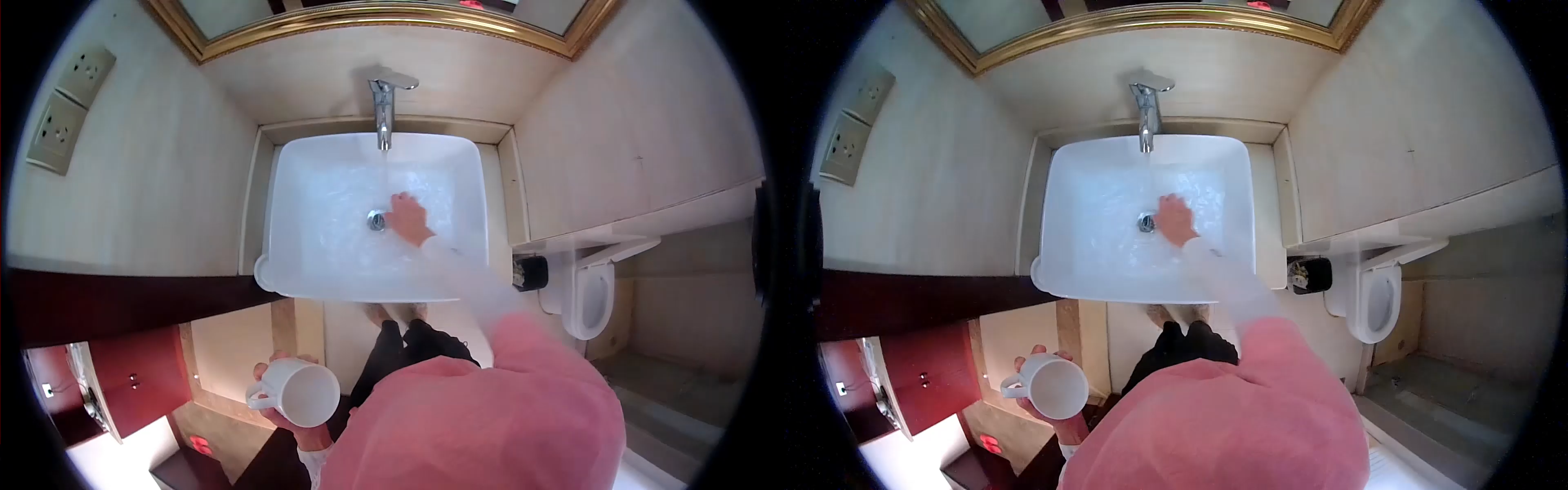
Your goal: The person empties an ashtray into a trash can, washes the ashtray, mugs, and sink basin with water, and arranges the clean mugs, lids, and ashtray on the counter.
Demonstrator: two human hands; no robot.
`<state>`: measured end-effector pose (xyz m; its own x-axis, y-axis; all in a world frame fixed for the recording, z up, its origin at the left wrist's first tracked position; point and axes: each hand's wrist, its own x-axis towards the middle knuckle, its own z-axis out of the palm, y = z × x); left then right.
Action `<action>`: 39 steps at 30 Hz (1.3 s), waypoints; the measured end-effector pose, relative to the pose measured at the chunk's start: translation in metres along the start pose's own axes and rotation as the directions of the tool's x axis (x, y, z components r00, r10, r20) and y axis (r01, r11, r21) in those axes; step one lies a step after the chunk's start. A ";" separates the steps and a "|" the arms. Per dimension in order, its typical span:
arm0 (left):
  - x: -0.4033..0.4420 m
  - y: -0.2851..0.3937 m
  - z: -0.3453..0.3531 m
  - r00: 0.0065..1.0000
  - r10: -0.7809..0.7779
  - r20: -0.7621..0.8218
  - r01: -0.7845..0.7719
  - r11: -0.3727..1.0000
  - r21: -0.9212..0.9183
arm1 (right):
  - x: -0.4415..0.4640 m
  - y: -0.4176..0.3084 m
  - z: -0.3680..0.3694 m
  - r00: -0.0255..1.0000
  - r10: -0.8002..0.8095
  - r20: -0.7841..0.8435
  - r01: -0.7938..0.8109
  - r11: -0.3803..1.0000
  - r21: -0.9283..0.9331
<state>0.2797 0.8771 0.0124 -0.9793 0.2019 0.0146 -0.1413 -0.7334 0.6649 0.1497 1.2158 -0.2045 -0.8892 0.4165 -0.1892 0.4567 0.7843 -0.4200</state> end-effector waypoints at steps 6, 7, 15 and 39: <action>-0.008 0.005 -0.023 0.996 -0.012 -0.086 0.007 0.998 -0.062 | -0.079 0.094 0.006 0.933 -0.223 0.280 0.270 0.953 -0.139; -0.014 0.005 -0.030 0.992 -0.005 -0.124 -0.001 0.999 -0.049 | -0.096 0.092 0.016 0.876 -0.217 0.430 0.270 0.960 -0.067; -0.028 0.006 -0.054 0.987 0.059 -0.150 -0.062 0.998 -0.012 | -0.112 -0.058 0.052 0.645 -0.404 0.648 0.201 0.908 0.366; -0.048 -0.021 -0.082 0.761 0.054 -0.647 -0.228 0.955 -0.188 | -0.149 -0.036 0.031 0.649 -0.494 0.578 0.103 0.811 0.577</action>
<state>0.3178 0.8296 -0.0631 -0.8463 -0.3061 -0.4360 0.0613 -0.8689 0.4911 0.2650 1.1115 -0.1890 -0.8183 -0.3828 -0.4287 0.2633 0.4134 -0.8717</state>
